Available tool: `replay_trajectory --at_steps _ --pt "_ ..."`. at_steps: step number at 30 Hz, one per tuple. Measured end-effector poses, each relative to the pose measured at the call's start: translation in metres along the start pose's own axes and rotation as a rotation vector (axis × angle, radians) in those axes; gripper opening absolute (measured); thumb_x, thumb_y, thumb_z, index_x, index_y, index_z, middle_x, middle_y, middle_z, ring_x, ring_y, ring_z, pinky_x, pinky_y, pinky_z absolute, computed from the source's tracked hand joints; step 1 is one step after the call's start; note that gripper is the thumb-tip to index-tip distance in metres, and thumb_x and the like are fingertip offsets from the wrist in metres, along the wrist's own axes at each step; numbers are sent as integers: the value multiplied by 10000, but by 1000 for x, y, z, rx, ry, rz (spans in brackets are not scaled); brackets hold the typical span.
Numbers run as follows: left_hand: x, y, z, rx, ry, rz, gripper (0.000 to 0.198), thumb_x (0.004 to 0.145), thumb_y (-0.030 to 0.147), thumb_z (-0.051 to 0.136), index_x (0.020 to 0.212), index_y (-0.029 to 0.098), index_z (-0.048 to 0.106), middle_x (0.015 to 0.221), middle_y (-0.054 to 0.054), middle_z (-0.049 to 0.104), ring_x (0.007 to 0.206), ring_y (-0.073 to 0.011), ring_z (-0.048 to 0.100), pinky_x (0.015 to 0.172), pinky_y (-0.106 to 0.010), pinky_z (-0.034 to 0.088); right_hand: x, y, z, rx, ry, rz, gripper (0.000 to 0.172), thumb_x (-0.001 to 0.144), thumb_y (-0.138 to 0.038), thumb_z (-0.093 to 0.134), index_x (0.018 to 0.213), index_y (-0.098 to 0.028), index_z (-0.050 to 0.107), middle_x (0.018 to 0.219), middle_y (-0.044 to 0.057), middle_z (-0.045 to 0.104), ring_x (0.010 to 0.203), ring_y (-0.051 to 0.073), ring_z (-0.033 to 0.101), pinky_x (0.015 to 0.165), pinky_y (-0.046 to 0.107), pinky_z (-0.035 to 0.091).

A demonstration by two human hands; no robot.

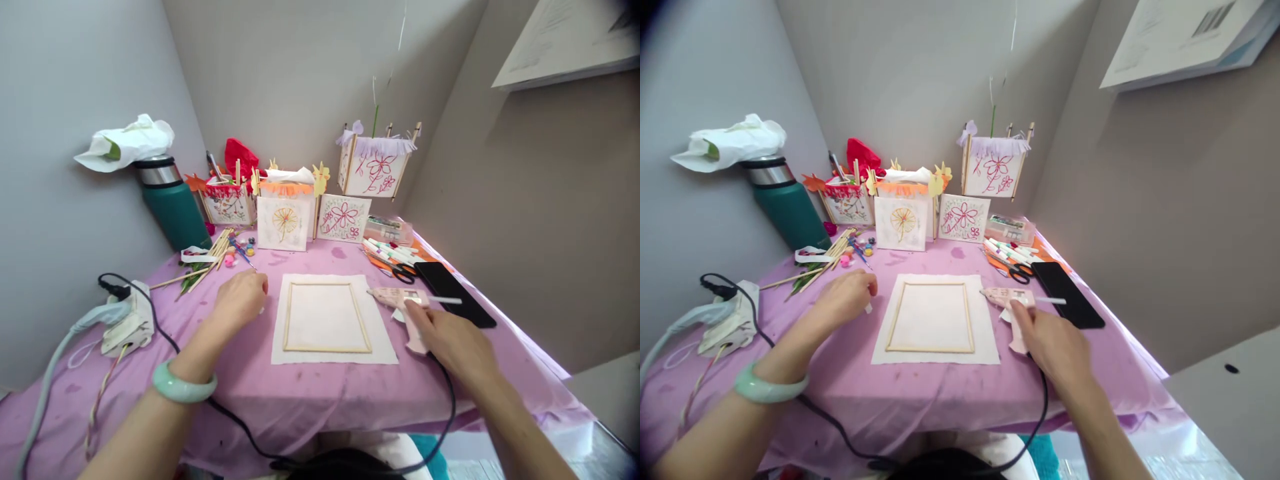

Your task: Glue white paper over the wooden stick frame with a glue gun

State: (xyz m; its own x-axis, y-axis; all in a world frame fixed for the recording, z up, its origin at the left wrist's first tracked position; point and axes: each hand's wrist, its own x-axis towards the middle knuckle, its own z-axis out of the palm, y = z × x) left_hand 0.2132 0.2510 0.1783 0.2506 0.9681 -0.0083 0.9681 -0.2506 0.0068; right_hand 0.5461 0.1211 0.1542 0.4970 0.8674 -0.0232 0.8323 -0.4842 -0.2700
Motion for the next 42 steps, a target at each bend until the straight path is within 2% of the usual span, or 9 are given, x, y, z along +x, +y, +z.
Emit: replay_trajectory --at_steps 4,6,8,10,13,16,21,28,42 --pt "14 2 -6 0 -20 -57 292 774 113 400 919 150 652 977 -133 667 865 -242 626 685 -298 429 -3 2 -24 -106 -13 -88 586 853 -677 341 661 -227 663 659 89 661 660 285 607 565 332 356" --pt "16 7 -8 -102 -49 -69 261 802 178 410 916 158 644 949 -126 683 856 -245 634 685 -301 427 6 -19 -33 20 8 -244 531 869 -632 374 658 -226 642 613 48 635 596 227 580 542 298 344" --pt "16 15 -7 -244 -48 -81 244 827 296 442 938 182 627 895 -98 695 822 -241 639 646 -293 411 20 -53 -34 211 -32 -483 412 888 -521 437 706 -218 648 654 21 645 622 184 582 561 266 361" --pt "15 21 -2 -360 -27 -91 277 821 400 494 972 199 609 852 -74 694 784 -231 636 609 -279 391 38 -90 -28 283 -102 -654 284 882 -379 499 715 -204 647 689 8 656 641 157 581 587 247 369" --pt "12 28 12 -434 9 -104 233 821 369 521 963 206 607 815 -52 688 750 -207 629 610 -269 376 62 -136 -7 294 -161 -848 137 839 -200 548 787 -188 674 780 16 668 701 142 582 636 234 387" --pt "7 31 22 -474 28 -87 206 823 304 518 974 201 613 854 -49 693 760 -203 629 650 -280 391 78 -162 14 246 -169 -964 143 808 -103 556 834 -163 683 849 37 661 728 134 577 683 235 398" --pt "0 38 23 -508 9 -70 247 843 272 508 1053 226 630 918 -40 703 810 -207 641 696 -292 418 84 -179 31 156 -234 -969 132 839 -149 580 919 -166 683 909 42 656 774 138 595 698 241 393" --pt "-6 44 26 -390 17 -15 302 886 226 445 1141 236 606 884 -28 679 794 -205 634 670 -302 409 86 -182 44 56 -261 -1001 140 878 -197 534 894 -178 672 900 32 656 780 142 603 652 245 361" --pt "-7 43 38 -277 19 76 366 922 219 376 1242 197 552 826 -40 681 722 -201 654 605 -305 444 86 -185 51 -140 -234 -1064 159 920 -163 458 941 -136 613 935 82 642 792 199 630 617 301 395"
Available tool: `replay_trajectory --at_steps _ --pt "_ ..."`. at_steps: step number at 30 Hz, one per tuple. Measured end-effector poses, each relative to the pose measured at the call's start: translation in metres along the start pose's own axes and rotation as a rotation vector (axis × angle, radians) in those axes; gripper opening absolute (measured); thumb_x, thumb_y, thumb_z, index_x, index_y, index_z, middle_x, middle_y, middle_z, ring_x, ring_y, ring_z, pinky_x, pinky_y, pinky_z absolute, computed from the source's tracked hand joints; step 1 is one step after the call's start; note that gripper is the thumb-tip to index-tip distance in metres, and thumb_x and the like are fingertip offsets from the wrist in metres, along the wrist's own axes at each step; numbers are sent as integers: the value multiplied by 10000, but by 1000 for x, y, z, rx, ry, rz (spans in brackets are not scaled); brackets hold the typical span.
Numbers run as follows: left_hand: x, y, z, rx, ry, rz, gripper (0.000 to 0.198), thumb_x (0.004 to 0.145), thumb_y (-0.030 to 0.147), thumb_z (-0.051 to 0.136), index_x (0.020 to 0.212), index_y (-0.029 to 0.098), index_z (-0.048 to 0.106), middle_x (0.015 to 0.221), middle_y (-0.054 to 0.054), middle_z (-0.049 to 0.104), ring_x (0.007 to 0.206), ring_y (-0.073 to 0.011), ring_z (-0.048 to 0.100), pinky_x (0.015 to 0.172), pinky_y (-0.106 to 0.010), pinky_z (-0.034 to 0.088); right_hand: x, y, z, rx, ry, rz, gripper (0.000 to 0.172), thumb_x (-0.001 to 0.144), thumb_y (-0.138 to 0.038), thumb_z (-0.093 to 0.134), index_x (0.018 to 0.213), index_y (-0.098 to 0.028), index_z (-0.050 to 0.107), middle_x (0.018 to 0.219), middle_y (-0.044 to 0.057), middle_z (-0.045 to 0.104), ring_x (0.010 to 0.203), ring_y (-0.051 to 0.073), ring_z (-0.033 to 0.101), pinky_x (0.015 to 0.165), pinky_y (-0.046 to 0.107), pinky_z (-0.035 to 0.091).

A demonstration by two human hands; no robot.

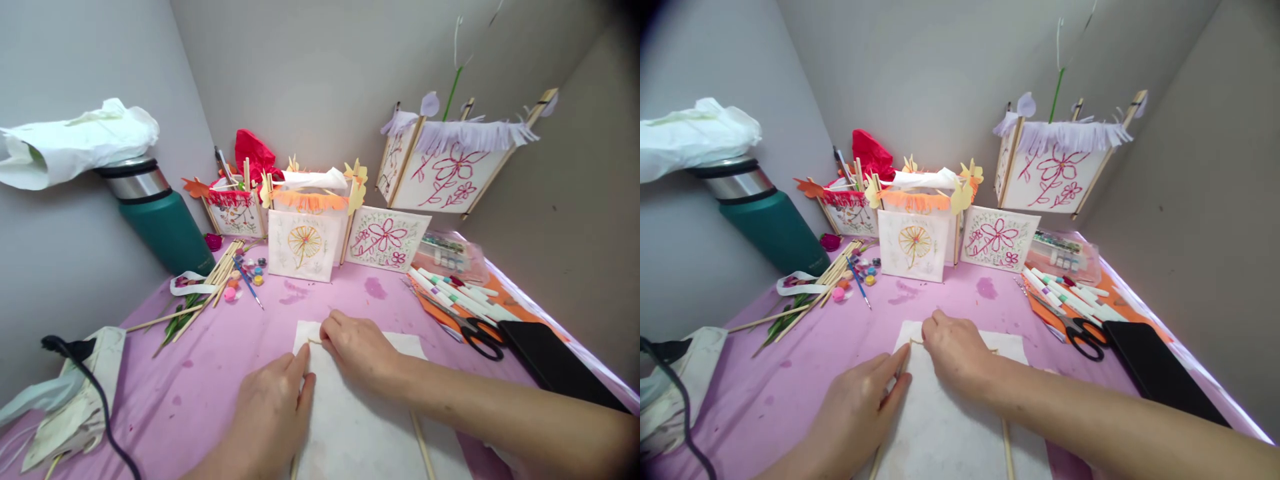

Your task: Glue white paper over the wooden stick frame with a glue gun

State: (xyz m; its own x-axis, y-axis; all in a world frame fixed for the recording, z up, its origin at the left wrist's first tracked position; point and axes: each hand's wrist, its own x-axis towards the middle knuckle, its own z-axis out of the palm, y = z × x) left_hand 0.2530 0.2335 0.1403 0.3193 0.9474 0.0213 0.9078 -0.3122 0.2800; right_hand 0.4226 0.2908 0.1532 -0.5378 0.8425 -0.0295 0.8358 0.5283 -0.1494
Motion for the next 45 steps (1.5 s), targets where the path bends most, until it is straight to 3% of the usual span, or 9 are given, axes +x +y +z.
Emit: replay_trajectory --at_steps 4,10,21,29,36,45 --pt "-1 -2 3 -2 27 23 385 922 215 371 1270 192 534 820 -39 679 712 -198 655 591 -305 457 5 -3 -6 -26 -57 -9 168 938 -241 469 965 -141 601 975 94 637 792 211 630 616 313 415" --pt "-1 -3 7 31 40 57 409 926 219 353 1300 166 511 827 -58 681 704 -205 665 583 -317 482 9 -2 5 -127 -55 -103 202 958 -172 373 973 -130 570 950 103 614 738 202 607 574 307 415" --pt "-2 0 10 160 28 59 432 910 180 376 1324 154 494 826 -69 688 670 -208 670 572 -322 520 11 -2 0 -42 -113 -40 177 959 -201 392 973 -136 556 972 99 620 777 204 617 601 304 396" --pt "-1 1 10 178 -15 68 437 918 158 363 1339 136 477 857 -84 686 705 -227 671 623 -371 549 12 1 3 -35 -80 -52 186 962 -234 395 986 -142 555 956 83 620 762 193 615 593 285 374" --pt "0 6 2 167 -130 18 462 917 145 352 1369 137 443 912 -92 687 759 -251 672 657 -406 549 11 0 2 -27 -86 -44 176 956 -226 401 976 -144 556 955 80 619 756 195 620 582 292 371" --pt "-3 2 9 75 42 33 430 911 177 358 1322 159 484 828 -55 681 709 -225 671 609 -368 527 11 1 -4 -66 -84 -71 165 942 -280 482 987 -148 571 993 80 627 815 189 604 616 280 388"
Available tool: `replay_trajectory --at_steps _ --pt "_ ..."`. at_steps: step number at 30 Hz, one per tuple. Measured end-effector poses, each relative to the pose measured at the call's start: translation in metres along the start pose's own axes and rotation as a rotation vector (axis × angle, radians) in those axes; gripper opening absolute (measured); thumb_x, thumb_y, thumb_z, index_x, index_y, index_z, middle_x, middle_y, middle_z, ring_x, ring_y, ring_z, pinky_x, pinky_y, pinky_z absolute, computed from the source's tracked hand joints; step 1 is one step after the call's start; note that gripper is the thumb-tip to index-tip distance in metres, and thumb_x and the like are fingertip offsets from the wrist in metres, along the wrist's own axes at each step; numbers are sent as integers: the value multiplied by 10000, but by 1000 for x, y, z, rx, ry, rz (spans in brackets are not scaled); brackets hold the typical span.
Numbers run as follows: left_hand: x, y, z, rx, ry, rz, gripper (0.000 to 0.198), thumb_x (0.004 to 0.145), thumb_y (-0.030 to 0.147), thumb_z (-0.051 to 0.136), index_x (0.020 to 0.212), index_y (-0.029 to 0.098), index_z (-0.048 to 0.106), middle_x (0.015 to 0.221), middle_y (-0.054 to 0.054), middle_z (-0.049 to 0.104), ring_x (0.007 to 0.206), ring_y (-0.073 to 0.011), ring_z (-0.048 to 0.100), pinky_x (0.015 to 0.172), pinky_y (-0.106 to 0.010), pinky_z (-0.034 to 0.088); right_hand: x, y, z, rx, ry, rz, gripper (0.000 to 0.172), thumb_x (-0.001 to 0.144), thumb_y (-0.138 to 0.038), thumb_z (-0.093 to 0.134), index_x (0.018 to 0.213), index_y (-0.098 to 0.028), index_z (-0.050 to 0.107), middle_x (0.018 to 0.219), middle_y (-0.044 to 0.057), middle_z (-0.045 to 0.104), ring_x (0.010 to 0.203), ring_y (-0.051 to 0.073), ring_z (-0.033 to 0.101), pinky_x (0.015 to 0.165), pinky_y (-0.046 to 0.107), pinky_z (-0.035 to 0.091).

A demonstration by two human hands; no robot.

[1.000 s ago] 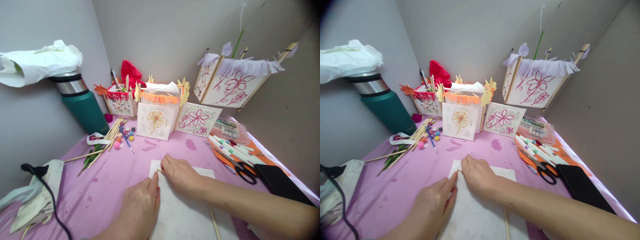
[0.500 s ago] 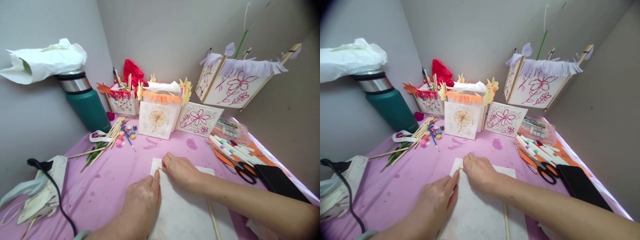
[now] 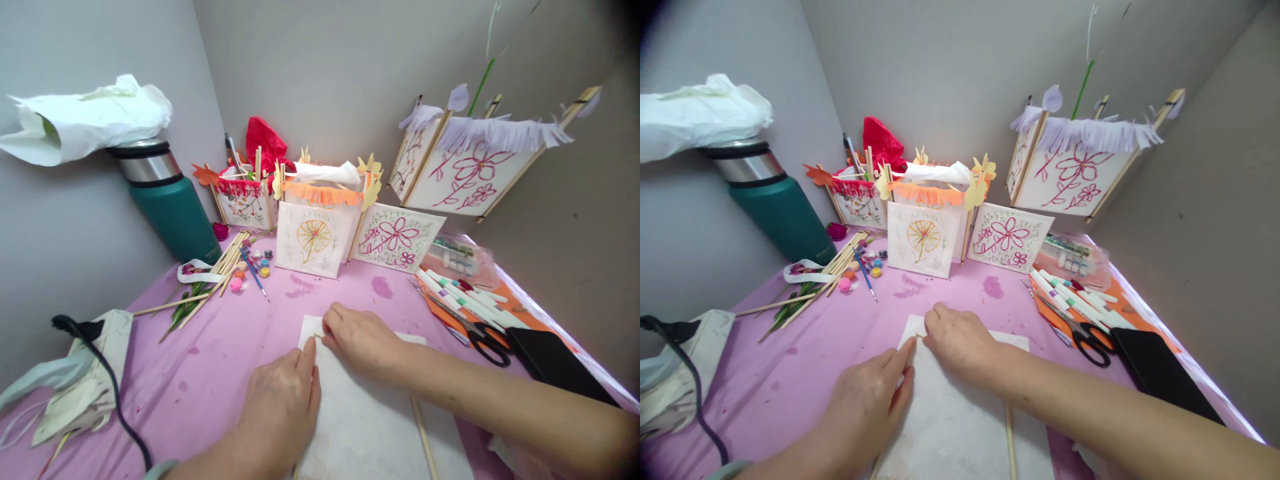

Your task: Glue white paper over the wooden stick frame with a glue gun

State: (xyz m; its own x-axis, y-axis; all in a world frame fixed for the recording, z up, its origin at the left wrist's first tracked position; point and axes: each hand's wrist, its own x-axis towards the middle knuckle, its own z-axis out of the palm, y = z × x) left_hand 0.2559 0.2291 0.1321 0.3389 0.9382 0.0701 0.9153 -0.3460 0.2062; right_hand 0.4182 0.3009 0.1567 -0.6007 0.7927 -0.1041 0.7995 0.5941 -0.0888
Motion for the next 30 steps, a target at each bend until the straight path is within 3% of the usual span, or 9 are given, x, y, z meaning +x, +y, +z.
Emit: replay_trajectory --at_steps 10,20,30 --pt "0 -4 9 49 169 97 399 914 176 357 1279 119 508 740 -38 661 581 -211 647 490 -349 492 -4 11 -4 133 51 -152 161 927 -303 461 929 -173 555 929 49 602 771 166 559 667 290 392" --pt "1 -5 12 95 220 143 405 880 143 385 1262 92 509 689 -29 642 523 -184 623 449 -311 457 2 5 8 32 -8 -86 111 893 -142 466 962 -135 552 933 80 592 778 192 557 607 303 342" --pt "0 -5 16 116 210 155 443 841 100 402 1271 50 494 686 -37 640 519 -191 625 443 -321 491 3 5 9 96 -1 -29 125 931 -182 434 945 -141 551 933 71 603 791 188 571 624 305 339"
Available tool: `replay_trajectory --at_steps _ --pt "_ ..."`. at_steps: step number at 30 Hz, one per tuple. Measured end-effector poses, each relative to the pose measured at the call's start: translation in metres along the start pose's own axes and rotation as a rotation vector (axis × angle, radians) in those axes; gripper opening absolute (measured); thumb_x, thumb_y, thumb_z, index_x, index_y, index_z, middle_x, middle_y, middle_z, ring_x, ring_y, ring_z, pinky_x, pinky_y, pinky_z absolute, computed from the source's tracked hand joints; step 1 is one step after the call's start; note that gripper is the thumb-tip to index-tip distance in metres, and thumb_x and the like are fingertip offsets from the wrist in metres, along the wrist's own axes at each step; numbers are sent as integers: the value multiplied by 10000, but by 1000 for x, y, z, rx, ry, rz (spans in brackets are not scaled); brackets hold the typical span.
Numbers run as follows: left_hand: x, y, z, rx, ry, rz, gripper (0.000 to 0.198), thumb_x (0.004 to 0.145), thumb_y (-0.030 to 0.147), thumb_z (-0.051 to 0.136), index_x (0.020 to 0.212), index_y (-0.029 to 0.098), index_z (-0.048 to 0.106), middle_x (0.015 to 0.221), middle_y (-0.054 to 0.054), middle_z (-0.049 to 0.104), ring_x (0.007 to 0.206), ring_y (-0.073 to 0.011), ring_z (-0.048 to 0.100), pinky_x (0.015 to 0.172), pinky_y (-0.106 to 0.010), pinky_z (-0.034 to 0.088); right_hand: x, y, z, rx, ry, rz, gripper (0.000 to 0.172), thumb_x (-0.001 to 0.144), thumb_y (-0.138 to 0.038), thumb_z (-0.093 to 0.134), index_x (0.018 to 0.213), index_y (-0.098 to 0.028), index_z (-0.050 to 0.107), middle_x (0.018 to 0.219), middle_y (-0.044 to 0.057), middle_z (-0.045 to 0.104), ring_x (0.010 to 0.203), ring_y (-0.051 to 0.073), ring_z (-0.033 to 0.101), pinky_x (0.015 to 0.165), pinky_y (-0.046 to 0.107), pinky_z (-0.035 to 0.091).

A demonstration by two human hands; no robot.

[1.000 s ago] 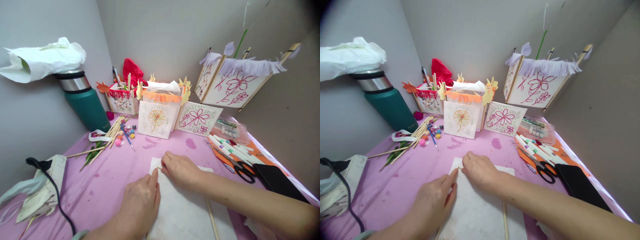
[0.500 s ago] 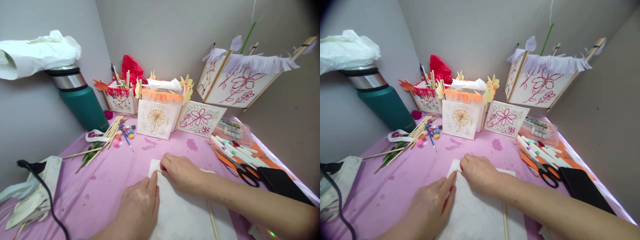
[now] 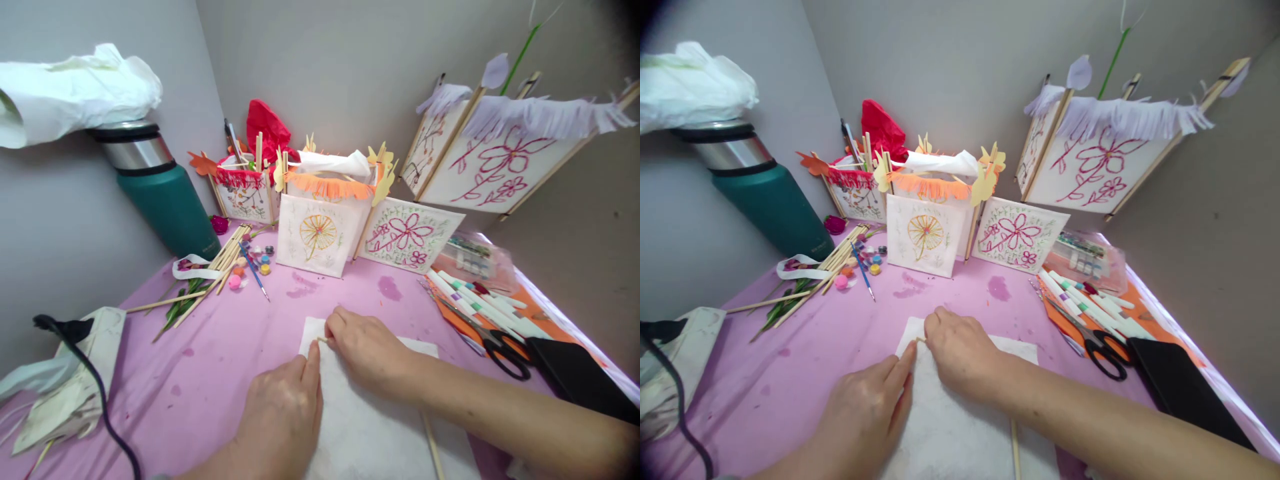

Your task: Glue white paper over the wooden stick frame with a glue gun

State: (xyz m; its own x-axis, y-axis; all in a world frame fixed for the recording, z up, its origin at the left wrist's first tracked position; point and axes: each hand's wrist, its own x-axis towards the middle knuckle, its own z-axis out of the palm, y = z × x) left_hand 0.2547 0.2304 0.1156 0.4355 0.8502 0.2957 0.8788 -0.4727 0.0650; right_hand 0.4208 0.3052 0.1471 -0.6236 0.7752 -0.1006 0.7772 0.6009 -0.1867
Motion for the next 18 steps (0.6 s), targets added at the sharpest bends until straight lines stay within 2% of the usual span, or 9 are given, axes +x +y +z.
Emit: replay_trajectory --at_steps 4,11,18 --pt "1 0 -2 16 -58 -10 456 842 100 415 1289 53 493 704 -43 648 530 -199 634 450 -333 508 0 -1 -1 11 -9 23 125 937 -192 439 942 -141 553 935 70 607 796 187 573 620 302 337" --pt "3 1 -6 38 -252 -30 507 862 112 413 1367 67 425 791 -74 667 611 -202 656 528 -325 533 -3 -2 0 13 10 35 140 959 -220 430 940 -155 553 938 60 613 805 178 575 624 291 335" --pt "8 3 -11 48 -401 -32 550 862 93 389 1410 59 367 884 -123 670 687 -213 659 587 -326 541 -2 -3 -3 -31 -7 26 105 930 -161 445 943 -154 549 934 59 607 784 174 564 614 293 338"
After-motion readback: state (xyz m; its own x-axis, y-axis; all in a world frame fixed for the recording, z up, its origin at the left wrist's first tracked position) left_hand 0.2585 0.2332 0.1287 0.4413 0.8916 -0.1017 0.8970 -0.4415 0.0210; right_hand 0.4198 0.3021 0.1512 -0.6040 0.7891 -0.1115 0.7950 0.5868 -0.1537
